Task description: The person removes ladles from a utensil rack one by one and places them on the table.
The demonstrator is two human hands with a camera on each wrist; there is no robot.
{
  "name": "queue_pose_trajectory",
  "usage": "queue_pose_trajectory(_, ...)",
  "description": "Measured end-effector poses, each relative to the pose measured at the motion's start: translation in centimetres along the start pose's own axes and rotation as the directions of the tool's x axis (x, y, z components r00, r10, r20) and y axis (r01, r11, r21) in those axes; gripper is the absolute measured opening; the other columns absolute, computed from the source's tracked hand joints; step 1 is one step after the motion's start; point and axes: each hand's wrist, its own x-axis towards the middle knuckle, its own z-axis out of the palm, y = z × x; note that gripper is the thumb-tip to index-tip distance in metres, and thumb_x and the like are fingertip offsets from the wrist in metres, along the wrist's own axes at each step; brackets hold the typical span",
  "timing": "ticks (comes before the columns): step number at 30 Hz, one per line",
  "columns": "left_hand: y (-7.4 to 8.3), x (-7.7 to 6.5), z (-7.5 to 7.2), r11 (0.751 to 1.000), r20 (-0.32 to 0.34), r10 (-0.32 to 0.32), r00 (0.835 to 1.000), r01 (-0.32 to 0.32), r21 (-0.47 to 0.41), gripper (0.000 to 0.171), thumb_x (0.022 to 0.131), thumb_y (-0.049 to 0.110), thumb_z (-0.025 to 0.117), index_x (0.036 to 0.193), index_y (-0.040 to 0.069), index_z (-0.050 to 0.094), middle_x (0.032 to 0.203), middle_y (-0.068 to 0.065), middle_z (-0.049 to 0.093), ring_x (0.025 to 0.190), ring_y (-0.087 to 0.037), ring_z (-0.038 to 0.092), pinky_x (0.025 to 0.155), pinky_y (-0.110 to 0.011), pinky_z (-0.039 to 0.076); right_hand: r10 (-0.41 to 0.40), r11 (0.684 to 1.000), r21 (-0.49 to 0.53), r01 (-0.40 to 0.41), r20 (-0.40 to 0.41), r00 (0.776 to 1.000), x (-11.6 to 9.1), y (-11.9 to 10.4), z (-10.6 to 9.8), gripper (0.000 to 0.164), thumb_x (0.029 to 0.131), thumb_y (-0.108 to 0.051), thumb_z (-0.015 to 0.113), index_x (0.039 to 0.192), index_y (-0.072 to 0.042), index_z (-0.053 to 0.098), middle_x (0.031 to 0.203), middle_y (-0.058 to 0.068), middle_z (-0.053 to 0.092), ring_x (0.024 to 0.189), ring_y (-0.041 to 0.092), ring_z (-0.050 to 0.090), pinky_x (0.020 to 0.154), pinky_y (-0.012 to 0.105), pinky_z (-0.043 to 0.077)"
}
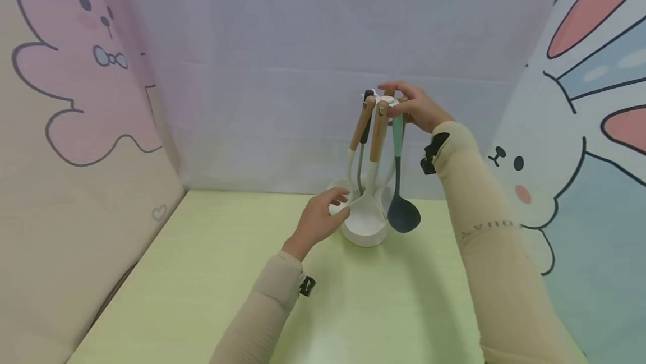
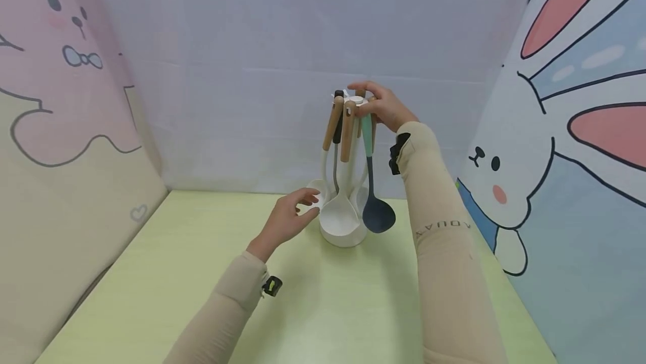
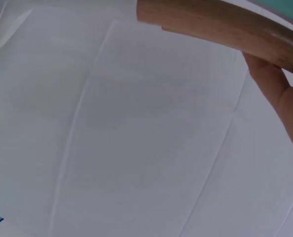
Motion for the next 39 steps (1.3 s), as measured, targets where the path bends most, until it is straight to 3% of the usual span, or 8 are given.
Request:
queue_pose_trajectory(3,-0.2,-0.3,-0.3,1.0,0.001,-0.015,1.0,0.015,0.0,0.036,0.093,0.013,0.065,0.129,0.007,0.062,0.111,-0.008,0.07,0.105,-0.027,0.066,0.082,-0.042,0.054,-0.031,0.999,-0.02,0.03,-0.042,0.999,0.1,0.1,0.2,0.051,0.089,0.003,0.055,0.14,-0.005,0.053,0.144,0.013,0.039,0.093,0.017,0.061,0.075,0.031,0.053)
queue_pose_trajectory(8,-0.7,-1.0,-0.8,1.0,0.006,-0.011,1.0,0.011,0.014,0.04,0.093,0.013,0.065,0.132,0.005,0.059,0.111,-0.009,0.07,0.103,-0.027,0.067,0.081,-0.043,0.055,-0.109,0.993,-0.072,0.099,-0.154,0.982,0.1,0.3,0.8,0.025,0.089,-0.004,0.059,0.11,-0.008,0.071,0.14,0.013,0.045,0.11,0.024,0.047,0.08,0.035,0.045)
queue_pose_trajectory(13,-0.9,-1.8,-1.6,1.0,-0.009,-0.024,1.0,0.024,0.007,0.041,0.093,0.014,0.065,0.133,0.007,0.058,0.11,-0.01,0.07,0.101,-0.028,0.067,0.083,-0.047,0.054,-0.114,0.992,-0.082,0.095,-0.261,0.959,0.1,0.3,1.7,0.012,0.087,-0.011,0.064,0.094,-0.017,0.072,0.127,0.007,0.053,0.101,0.026,0.049,0.077,0.039,0.044)
queue_pose_trajectory(18,-0.9,-2.6,-2.2,1.0,-0.014,-0.028,1.0,0.028,-0.013,0.041,0.093,0.013,0.065,0.132,0.008,0.058,0.11,-0.011,0.07,0.102,-0.03,0.067,0.085,-0.049,0.053,-0.139,0.99,-0.083,0.118,-0.328,0.934,0.3,0.2,2.3,0.012,0.084,-0.01,0.064,0.091,-0.015,0.073,0.123,0.006,0.056,0.096,0.024,0.052,0.079,0.04,0.046)
queue_pose_trajectory(25,-0.9,-3.7,-2.4,1.0,-0.011,-0.02,1.0,0.019,-0.004,0.04,0.093,0.013,0.066,0.132,0.009,0.059,0.108,-0.007,0.07,0.102,-0.028,0.067,0.085,-0.05,0.053,-0.173,0.984,-0.101,0.144,-0.388,0.905,-0.3,0.2,2.9,0.009,0.08,-0.011,0.068,0.087,-0.012,0.074,0.126,0.01,0.057,0.113,0.026,0.052,0.089,0.048,0.046)
queue_pose_trajectory(32,-0.6,-4.5,-2.3,1.0,0.004,-0.017,1.0,0.017,0.002,0.04,0.092,0.013,0.067,0.131,0.009,0.06,0.108,-0.006,0.07,0.102,-0.026,0.067,0.085,-0.049,0.053,-0.195,0.98,-0.111,0.164,-0.4,0.895,-1.6,-0.1,3.2,0.017,0.079,-0.014,0.072,0.093,-0.005,0.074,0.127,0.009,0.058,0.12,0.022,0.049,0.095,0.052,0.044)
queue_pose_trajectory(36,-0.5,-5.2,-2.3,1.0,0.0,0.0,1.0,0.0,0.022,0.04,0.092,0.013,0.067,0.131,0.01,0.06,0.107,-0.003,0.07,0.101,-0.025,0.067,0.084,-0.048,0.053,-0.239,0.971,-0.097,0.219,-0.398,0.886,-2.4,-0.5,3.6,0.016,0.077,-0.012,0.072,0.089,-0.002,0.075,0.121,0.007,0.06,0.122,0.018,0.047,0.097,0.05,0.043)
queue_pose_trajectory(39,-0.4,-5.7,-2.3,1.0,0.003,-0.001,1.0,0.001,0.029,0.041,0.091,0.014,0.068,0.131,0.009,0.06,0.108,-0.004,0.07,0.102,-0.026,0.066,0.083,-0.048,0.054,-0.283,0.958,-0.08,0.275,-0.389,0.877,-3.0,-0.8,3.9,0.02,0.075,-0.009,0.071,0.089,0.006,0.073,0.113,0.005,0.062,0.121,0.019,0.048,0.095,0.045,0.043)
